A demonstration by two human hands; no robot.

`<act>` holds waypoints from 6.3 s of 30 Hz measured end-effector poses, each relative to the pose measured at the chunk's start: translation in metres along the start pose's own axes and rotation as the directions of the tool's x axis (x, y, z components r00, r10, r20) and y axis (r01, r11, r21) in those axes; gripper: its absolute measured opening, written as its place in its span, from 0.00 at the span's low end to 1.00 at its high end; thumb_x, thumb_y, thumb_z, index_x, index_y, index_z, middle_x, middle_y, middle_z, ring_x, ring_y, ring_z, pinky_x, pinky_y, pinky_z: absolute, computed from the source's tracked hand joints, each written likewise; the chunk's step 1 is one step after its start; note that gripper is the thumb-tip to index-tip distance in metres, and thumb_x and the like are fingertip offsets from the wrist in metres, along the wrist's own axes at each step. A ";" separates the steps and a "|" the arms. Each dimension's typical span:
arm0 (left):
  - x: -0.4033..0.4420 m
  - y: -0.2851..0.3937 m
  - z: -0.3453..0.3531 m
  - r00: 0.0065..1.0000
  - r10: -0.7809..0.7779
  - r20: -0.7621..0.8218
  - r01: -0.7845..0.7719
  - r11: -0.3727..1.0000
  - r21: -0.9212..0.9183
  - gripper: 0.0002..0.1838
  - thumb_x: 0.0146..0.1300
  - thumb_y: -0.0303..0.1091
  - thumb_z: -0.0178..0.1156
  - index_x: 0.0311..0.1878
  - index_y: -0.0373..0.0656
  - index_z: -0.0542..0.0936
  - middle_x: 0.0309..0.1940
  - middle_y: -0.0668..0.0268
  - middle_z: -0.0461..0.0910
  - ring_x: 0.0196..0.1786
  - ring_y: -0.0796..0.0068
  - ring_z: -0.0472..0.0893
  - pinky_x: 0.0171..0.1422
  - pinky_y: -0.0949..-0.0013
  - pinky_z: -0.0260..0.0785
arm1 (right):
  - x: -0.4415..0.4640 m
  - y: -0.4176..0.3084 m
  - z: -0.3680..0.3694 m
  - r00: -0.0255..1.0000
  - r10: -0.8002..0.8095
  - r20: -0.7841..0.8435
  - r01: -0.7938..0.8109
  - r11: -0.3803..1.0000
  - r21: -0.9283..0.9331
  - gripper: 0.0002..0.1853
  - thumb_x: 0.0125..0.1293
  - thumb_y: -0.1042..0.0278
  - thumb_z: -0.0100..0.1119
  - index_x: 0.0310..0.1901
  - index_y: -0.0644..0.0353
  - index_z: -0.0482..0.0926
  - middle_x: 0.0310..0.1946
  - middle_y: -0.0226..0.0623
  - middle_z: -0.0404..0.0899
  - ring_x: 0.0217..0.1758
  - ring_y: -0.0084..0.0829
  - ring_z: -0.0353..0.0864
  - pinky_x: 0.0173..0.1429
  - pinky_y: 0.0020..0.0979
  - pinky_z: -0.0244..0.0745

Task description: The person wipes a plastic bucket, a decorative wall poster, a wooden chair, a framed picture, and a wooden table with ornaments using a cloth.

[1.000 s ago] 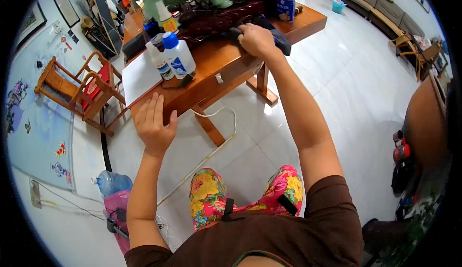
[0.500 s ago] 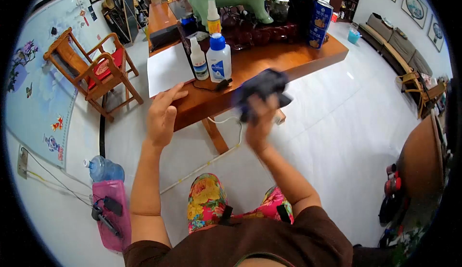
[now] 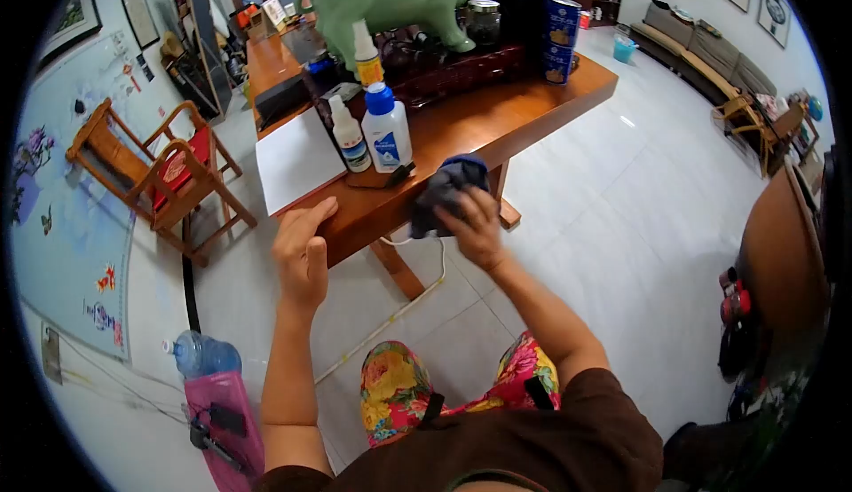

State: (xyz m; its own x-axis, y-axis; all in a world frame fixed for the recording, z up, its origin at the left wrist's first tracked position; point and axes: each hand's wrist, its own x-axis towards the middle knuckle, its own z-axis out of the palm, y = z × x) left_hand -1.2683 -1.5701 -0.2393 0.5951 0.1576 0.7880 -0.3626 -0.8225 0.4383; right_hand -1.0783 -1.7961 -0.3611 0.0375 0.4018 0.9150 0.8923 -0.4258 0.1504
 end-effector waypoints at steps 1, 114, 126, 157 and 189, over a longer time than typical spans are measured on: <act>0.000 0.003 0.000 1.000 -0.012 0.010 0.012 0.999 0.036 0.44 0.74 0.67 0.33 0.54 0.33 0.82 0.44 0.53 0.86 0.49 0.60 0.81 0.59 0.62 0.68 | 0.006 0.012 -0.014 0.996 0.030 -0.081 -0.033 0.999 -0.026 0.25 0.59 0.75 0.57 0.59 0.43 0.82 0.62 0.40 0.71 0.64 0.46 0.69 0.67 0.46 0.67; 0.462 -0.032 -0.124 0.575 -0.796 -0.187 0.518 0.532 -0.670 0.26 0.64 0.38 0.69 0.61 0.41 0.72 0.57 0.63 0.77 0.57 0.66 0.78 0.60 0.57 0.75 | 0.431 0.174 0.018 0.606 0.718 0.343 -0.679 0.691 -0.246 0.25 0.55 0.77 0.55 0.57 0.55 0.79 0.46 0.46 0.75 0.45 0.48 0.78 0.48 0.45 0.75; 0.398 -0.023 -0.159 0.406 -0.876 -0.261 0.645 0.477 -0.597 0.27 0.67 0.39 0.65 0.63 0.36 0.70 0.58 0.61 0.76 0.56 0.67 0.79 0.61 0.62 0.73 | 0.487 0.058 0.041 0.807 0.196 0.558 -0.323 0.936 0.139 0.22 0.58 0.71 0.54 0.56 0.64 0.77 0.48 0.42 0.73 0.45 0.36 0.73 0.44 0.33 0.67; 0.500 0.004 -0.023 0.661 -0.739 0.133 0.612 0.428 -0.665 0.20 0.65 0.35 0.68 0.55 0.37 0.74 0.49 0.62 0.79 0.49 0.72 0.80 0.56 0.67 0.74 | 0.437 0.180 0.029 0.645 0.650 0.402 -0.655 0.741 -0.148 0.20 0.56 0.72 0.57 0.52 0.51 0.80 0.45 0.44 0.75 0.47 0.47 0.75 0.51 0.44 0.74; 0.456 -0.029 0.042 0.808 -0.491 0.324 0.586 0.721 -0.370 0.28 0.57 0.36 0.74 0.57 0.36 0.73 0.48 0.61 0.82 0.49 0.71 0.80 0.56 0.68 0.72 | 0.430 0.156 0.009 0.607 0.695 0.385 -0.713 0.690 -0.122 0.24 0.58 0.76 0.56 0.59 0.56 0.77 0.43 0.47 0.72 0.44 0.48 0.76 0.48 0.45 0.76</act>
State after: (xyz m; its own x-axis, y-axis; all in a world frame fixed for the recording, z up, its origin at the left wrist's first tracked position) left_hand -0.9560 -1.4977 0.0890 0.8919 0.3541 0.2814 -0.1775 -0.2983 0.9378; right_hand -0.9194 -1.6822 0.0528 0.8164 0.2600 0.5156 0.5341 -0.6792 -0.5033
